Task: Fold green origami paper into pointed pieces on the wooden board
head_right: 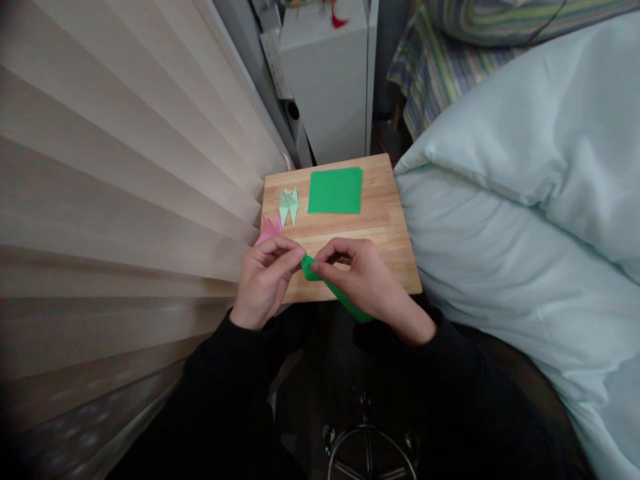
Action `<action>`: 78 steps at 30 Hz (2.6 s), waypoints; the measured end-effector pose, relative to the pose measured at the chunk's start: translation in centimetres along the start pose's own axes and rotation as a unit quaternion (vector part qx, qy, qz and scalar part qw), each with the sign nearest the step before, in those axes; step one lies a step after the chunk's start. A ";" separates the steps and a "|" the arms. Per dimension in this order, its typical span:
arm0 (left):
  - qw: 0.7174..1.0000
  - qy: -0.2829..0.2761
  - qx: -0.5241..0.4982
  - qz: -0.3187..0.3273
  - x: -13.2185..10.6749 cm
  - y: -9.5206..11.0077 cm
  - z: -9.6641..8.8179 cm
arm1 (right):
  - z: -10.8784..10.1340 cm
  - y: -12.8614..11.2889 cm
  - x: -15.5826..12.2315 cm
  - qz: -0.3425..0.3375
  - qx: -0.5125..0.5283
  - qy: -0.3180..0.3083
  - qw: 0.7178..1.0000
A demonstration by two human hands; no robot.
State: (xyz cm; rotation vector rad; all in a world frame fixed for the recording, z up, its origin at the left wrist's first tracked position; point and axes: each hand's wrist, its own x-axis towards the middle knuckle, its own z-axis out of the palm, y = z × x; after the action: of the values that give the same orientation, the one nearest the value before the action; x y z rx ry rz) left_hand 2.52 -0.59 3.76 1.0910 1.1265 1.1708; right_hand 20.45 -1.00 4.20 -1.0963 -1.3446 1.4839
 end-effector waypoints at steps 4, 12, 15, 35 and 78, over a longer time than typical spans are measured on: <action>1.000 0.015 -0.014 -0.012 -0.1 0.3 0.2 | 0.1 -0.2 0.0 -0.005 -0.012 0.002 1.000; 0.996 0.065 -0.047 -0.034 0.1 0.7 0.3 | 0.2 0.1 -0.1 0.011 0.001 -0.005 1.000; 0.997 0.045 -0.061 -0.033 0.1 0.9 0.1 | 0.1 0.2 0.0 0.035 0.030 -0.002 0.999; 1.000 -0.018 0.015 -0.012 -0.2 -0.2 0.0 | 0.0 0.3 0.0 0.034 0.031 -0.020 0.999; 0.986 -0.145 0.037 -0.069 -0.5 1.1 0.2 | -2.3 0.9 0.6 -0.026 -0.059 -0.037 0.997</action>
State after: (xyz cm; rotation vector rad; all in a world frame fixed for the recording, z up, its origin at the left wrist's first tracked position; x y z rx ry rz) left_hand 2.61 -1.04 4.89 1.1775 1.0061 0.8373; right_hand 22.47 0.10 3.17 -1.0812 -1.5168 1.4350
